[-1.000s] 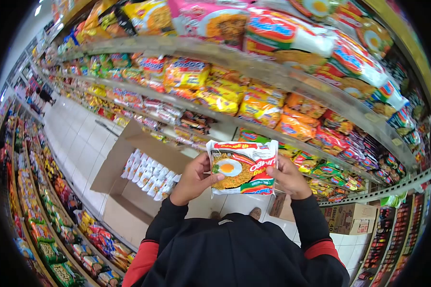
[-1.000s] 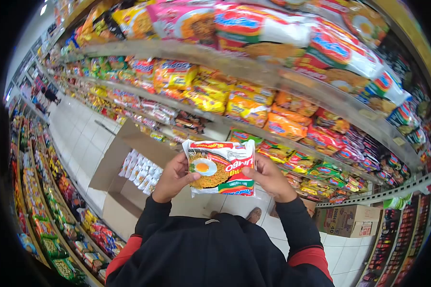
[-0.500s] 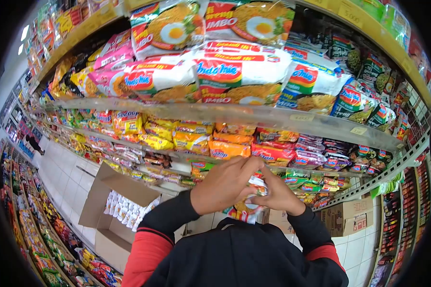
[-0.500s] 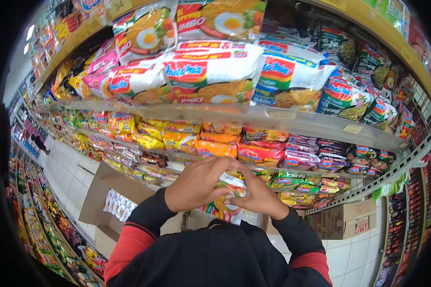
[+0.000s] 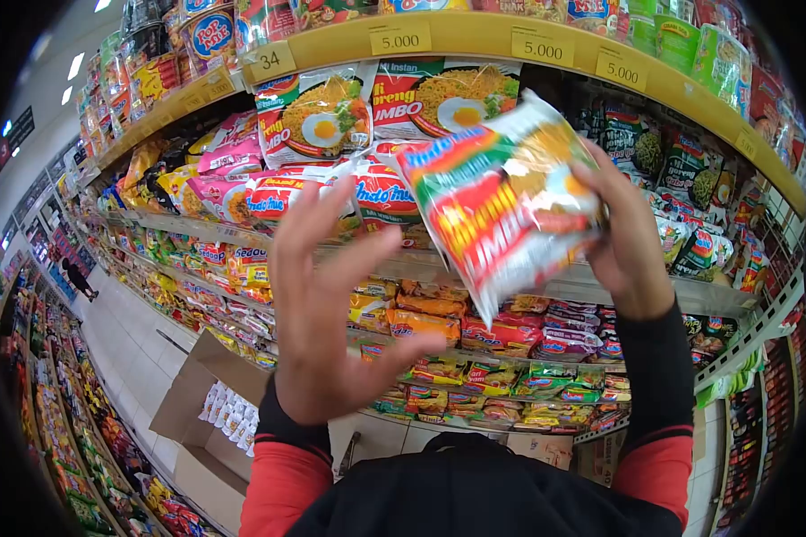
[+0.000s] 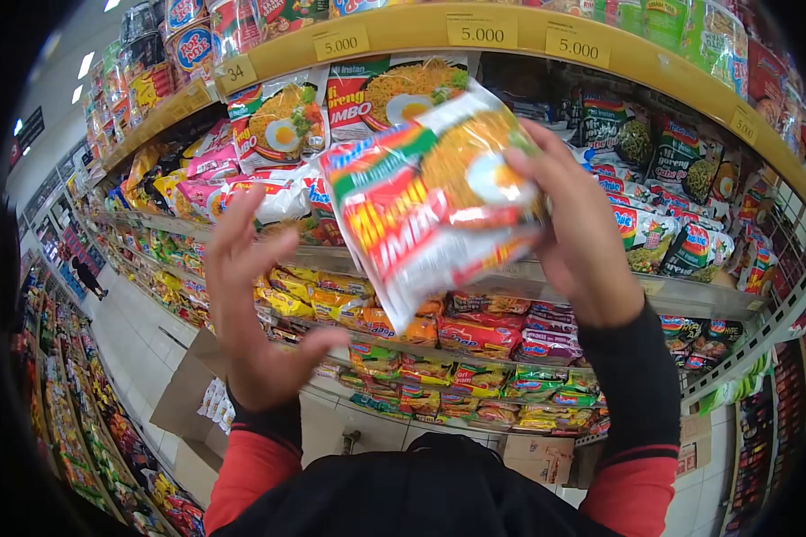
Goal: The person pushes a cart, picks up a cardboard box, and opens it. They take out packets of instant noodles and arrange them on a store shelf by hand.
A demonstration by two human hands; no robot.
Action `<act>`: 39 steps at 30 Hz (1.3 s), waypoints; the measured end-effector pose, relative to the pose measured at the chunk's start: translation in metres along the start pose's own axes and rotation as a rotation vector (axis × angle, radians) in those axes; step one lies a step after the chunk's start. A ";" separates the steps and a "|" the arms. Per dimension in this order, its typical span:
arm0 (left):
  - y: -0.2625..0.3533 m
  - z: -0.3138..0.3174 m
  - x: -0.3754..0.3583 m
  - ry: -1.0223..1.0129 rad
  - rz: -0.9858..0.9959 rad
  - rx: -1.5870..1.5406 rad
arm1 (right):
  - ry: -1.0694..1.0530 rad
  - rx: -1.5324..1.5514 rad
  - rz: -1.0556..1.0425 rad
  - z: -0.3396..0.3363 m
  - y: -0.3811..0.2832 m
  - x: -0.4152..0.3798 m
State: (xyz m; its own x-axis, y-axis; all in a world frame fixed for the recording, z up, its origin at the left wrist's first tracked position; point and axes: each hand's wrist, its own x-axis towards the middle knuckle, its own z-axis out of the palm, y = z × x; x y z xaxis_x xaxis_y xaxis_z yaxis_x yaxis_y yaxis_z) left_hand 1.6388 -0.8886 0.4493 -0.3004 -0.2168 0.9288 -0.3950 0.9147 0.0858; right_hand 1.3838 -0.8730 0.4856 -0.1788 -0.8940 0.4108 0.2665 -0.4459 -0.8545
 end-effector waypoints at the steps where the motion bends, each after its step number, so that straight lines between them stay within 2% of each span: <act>1: -0.005 -0.003 0.014 -0.025 0.039 0.100 | 0.014 -0.006 0.008 0.005 -0.002 0.016; 3: -0.017 -0.003 0.037 -0.041 0.079 0.245 | 0.067 -0.103 -0.010 0.021 -0.003 0.036; 5: -0.032 0.001 0.054 -0.051 0.085 0.313 | 0.049 -0.061 -0.040 0.044 -0.001 0.039; 6: -0.039 0.004 0.061 -0.072 0.091 0.336 | 0.035 -0.041 -0.122 0.050 0.007 0.043; 8: -0.048 0.011 0.069 -0.094 0.074 0.315 | -0.057 -0.025 -0.319 0.046 0.027 0.052; 13: -0.061 0.030 0.070 -0.074 0.058 0.249 | -0.028 -0.120 -0.452 0.043 0.045 0.061; 15: -0.072 0.042 0.074 -0.023 0.072 0.283 | 0.045 -0.686 -0.677 0.035 0.041 0.079; 17: -0.083 0.054 0.076 0.027 0.092 0.316 | 0.066 -0.722 -0.745 0.038 0.029 0.081; 19: -0.089 0.060 0.078 0.065 0.124 0.332 | 0.176 -1.065 -0.682 0.043 0.020 0.074; 20: -0.090 0.058 0.077 0.035 0.119 0.334 | 0.255 -1.266 -1.027 0.036 0.026 0.077; 21: -0.088 0.053 0.076 0.036 0.126 0.332 | 0.262 -1.267 -1.029 0.035 0.025 0.072; 23: -0.088 0.039 0.074 -0.043 0.200 0.374 | 0.379 -1.544 -1.133 0.039 0.021 0.052; 25: -0.101 0.021 0.070 -0.082 0.227 0.364 | 0.402 -1.627 -1.070 0.047 0.017 0.033; 27: -0.119 0.008 0.066 -0.017 0.163 0.325 | 0.301 -1.625 -1.177 0.056 0.016 0.026; 28: -0.131 0.004 0.061 -0.014 0.097 0.289 | 0.207 -1.600 -1.141 0.058 0.021 0.027; 29: -0.140 0.001 0.059 -0.016 0.103 0.284 | 0.215 -1.603 -1.139 0.064 0.024 0.026; 31: -0.154 -0.004 0.055 0.005 0.098 0.424 | 0.148 -1.760 -1.011 0.076 0.033 0.025; 32: -0.162 -0.007 0.051 -0.089 0.052 0.426 | 0.167 -1.824 -0.909 0.076 0.043 0.027; 33: -0.165 -0.006 0.048 -0.095 0.056 0.419 | 0.174 -1.828 -0.898 0.075 0.051 0.031; 35: -0.169 -0.002 0.045 -0.206 0.059 0.321 | 0.167 -1.784 -0.906 0.076 0.064 0.039; 39: -0.170 0.006 0.052 -0.259 0.082 0.365 | 0.214 -1.846 -0.946 0.089 0.072 0.054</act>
State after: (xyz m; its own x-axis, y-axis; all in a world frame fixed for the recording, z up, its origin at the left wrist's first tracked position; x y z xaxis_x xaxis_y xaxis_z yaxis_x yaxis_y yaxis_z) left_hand 1.6851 -1.0577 0.4806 -0.5326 -0.2695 0.8023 -0.6270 0.7624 -0.1601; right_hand 1.4776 -0.9572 0.4746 0.2207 -0.3908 0.8936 -0.9690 0.0168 0.2466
